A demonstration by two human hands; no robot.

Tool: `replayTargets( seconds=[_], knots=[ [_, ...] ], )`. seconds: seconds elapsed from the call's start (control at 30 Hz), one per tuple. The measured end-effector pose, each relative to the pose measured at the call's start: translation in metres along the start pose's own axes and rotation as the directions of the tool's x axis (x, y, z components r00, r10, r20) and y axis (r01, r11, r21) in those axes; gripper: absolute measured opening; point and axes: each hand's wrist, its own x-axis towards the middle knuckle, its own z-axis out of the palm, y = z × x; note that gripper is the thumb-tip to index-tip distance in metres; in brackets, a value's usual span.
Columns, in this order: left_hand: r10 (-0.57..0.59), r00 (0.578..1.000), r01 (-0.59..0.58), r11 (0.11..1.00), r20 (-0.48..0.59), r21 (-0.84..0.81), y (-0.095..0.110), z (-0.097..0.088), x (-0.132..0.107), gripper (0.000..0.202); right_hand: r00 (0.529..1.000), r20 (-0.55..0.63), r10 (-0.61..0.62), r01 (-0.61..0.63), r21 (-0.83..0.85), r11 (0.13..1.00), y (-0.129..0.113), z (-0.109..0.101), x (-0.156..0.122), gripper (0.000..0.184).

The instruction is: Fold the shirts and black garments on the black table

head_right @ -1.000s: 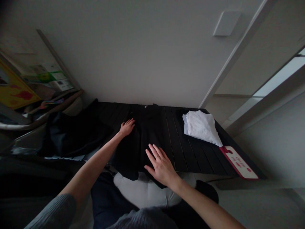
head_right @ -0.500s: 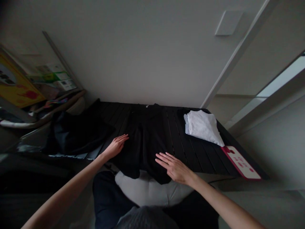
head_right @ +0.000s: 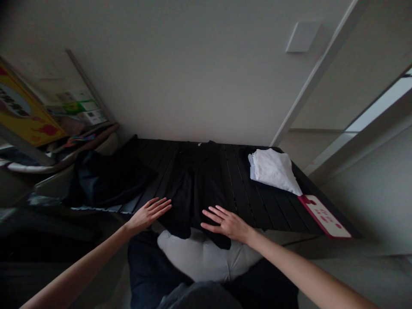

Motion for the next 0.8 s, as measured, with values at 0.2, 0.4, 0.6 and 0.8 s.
replayTargets(
  seconds=[0.2, 0.4, 0.6, 0.8],
  knots=[
    [0.083, 0.997, -0.083, 0.989, -0.004, -0.126, 0.011, -0.007, 0.005, 0.066, 0.983, -0.036, -0.181, 0.183, 0.098, 0.978, -0.006, -0.023, 0.009, 0.057],
    [-0.083, 0.996, 0.045, 0.778, -0.032, -0.627, 0.024, -0.042, 0.014, 0.048, 0.989, 0.009, 0.151, -0.126, 0.603, 0.788, -0.009, -0.053, 0.014, 0.063],
    [-0.502, 0.863, 0.345, 0.493, 0.063, -0.799, 0.016, -0.035, 0.045, 0.028, 0.688, -0.121, 0.716, -0.384, 0.776, 0.5, 0.022, -0.031, 0.042, 0.037],
    [-0.768, 0.639, 0.459, 0.424, -0.041, -0.781, 0.006, -0.007, 0.073, 0.031, 0.508, -0.059, 0.86, -0.755, 0.451, 0.477, 0.053, 0.003, 0.045, 0.044]
  ],
)
